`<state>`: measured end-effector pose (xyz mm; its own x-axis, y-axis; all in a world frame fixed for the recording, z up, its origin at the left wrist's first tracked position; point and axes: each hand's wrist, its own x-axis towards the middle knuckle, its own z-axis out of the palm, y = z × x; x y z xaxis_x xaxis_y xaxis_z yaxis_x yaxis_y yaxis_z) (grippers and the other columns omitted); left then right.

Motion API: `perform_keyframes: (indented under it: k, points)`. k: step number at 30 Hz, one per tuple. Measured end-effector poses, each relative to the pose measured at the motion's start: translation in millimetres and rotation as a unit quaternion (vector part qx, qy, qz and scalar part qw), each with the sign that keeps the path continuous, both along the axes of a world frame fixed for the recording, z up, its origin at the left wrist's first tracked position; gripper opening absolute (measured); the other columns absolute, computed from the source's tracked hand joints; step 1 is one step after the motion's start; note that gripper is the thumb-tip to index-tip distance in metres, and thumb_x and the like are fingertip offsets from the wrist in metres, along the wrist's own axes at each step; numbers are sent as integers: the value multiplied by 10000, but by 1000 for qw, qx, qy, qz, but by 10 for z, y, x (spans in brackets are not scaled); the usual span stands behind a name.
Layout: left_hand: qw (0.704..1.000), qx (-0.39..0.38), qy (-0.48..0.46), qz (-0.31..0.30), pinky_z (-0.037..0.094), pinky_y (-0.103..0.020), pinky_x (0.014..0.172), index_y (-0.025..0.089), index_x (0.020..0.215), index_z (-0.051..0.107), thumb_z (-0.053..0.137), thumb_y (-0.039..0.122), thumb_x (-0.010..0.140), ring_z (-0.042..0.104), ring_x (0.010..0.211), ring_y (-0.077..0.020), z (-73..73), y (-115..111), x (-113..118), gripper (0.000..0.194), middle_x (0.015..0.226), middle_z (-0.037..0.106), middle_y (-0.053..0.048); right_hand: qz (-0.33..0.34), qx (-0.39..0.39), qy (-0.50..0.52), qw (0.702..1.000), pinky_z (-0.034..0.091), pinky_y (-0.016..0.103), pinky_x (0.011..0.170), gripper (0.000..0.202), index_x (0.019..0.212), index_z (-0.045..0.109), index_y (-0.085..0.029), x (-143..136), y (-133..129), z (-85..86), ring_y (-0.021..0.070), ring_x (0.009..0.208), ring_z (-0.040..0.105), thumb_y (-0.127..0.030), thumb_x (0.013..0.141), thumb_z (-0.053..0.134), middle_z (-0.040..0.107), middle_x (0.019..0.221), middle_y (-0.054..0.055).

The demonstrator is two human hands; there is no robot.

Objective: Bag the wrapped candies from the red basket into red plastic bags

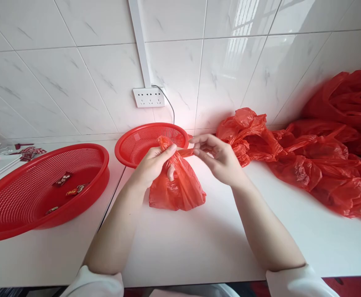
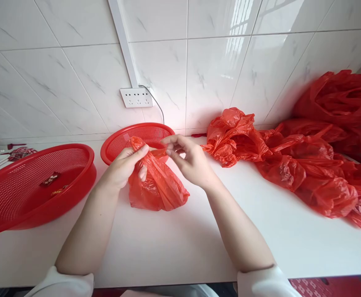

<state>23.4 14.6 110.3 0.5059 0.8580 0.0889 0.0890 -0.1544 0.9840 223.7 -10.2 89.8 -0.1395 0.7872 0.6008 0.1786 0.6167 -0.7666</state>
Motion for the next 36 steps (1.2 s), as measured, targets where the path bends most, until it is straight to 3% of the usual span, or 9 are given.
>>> perform_keyframes:
  k: [5, 10, 13, 16, 19, 23, 27, 32, 36]
  points:
    - [991, -115, -67, -13, 452, -220, 502, 230, 1186, 631, 490, 540, 896, 549, 476, -85, -44, 150, -46, 448, 798, 711, -52, -18, 29, 51, 998, 455, 262, 621, 150, 983, 506, -240, 60, -10, 11, 114, 700, 527, -306, 885, 600, 558, 880, 6]
    - [975, -168, -139, -45, 515, -211, 631, 201, 1034, 693, 559, 439, 883, 609, 622, -86, -105, 234, -42, 312, 842, 691, -50, 95, 55, -165, 980, 427, 262, 551, 66, 861, 591, -218, 40, -164, 78, 104, 614, 482, -217, 900, 537, 596, 864, 17]
    - [986, -98, -118, -60, 513, -215, 615, 174, 933, 694, 633, 376, 826, 595, 601, -85, -54, 175, -81, 237, 823, 669, -45, 79, 81, -141, 984, 490, 295, 659, 43, 880, 609, -223, 1, -148, 67, 137, 732, 546, -251, 884, 577, 612, 912, 33]
    - [992, 62, 51, -100, 522, -265, 653, 184, 970, 670, 655, 268, 782, 629, 679, -142, 36, 31, -129, 206, 802, 651, -34, 46, 58, -35, 997, 492, 368, 892, 141, 992, 587, -234, -63, -47, -8, 198, 1059, 565, -345, 916, 545, 600, 1129, 68]
    - [940, 264, 214, -19, 508, -282, 715, 235, 1017, 650, 566, 113, 774, 632, 802, -168, 53, -61, -138, 285, 898, 659, -15, 80, -34, 12, 996, 481, 383, 951, 265, 1185, 513, -270, -137, 68, -128, 196, 1170, 543, -397, 970, 423, 478, 1376, 67]
    - [873, 442, 182, 99, 480, -302, 867, 223, 983, 629, 462, 1, 763, 585, 1045, -184, -54, 26, -63, 355, 1100, 622, -35, 77, -95, 52, 991, 542, 319, 765, 399, 1334, 417, -314, -195, 180, -269, 141, 893, 640, -420, 951, 452, 376, 1474, 74]
    - [880, 455, 106, 83, 508, -282, 793, 199, 878, 579, 553, 78, 783, 577, 980, -172, -126, 142, 12, 156, 1046, 559, -59, 47, -120, 102, 986, 494, 261, 589, 482, 1365, 403, -301, -166, 245, -315, 107, 720, 614, -411, 911, 524, 490, 1359, 89]
    - [890, 427, 135, 81, 483, -269, 697, 195, 790, 570, 626, 170, 788, 577, 787, -151, -103, 134, -13, 60, 850, 601, -27, 77, -130, 120, 981, 432, 235, 582, 286, 1050, 588, -191, -72, 288, -300, 89, 635, 527, -360, 830, 654, 614, 818, -1]
    - [902, 403, 132, 76, 488, -269, 715, 187, 837, 635, 665, 219, 785, 619, 788, -157, -94, 126, -48, 68, 849, 675, -26, 77, -111, 83, 987, 449, 260, 681, 181, 922, 593, -198, -20, 258, -248, 113, 757, 558, -329, 822, 665, 626, 894, 10]
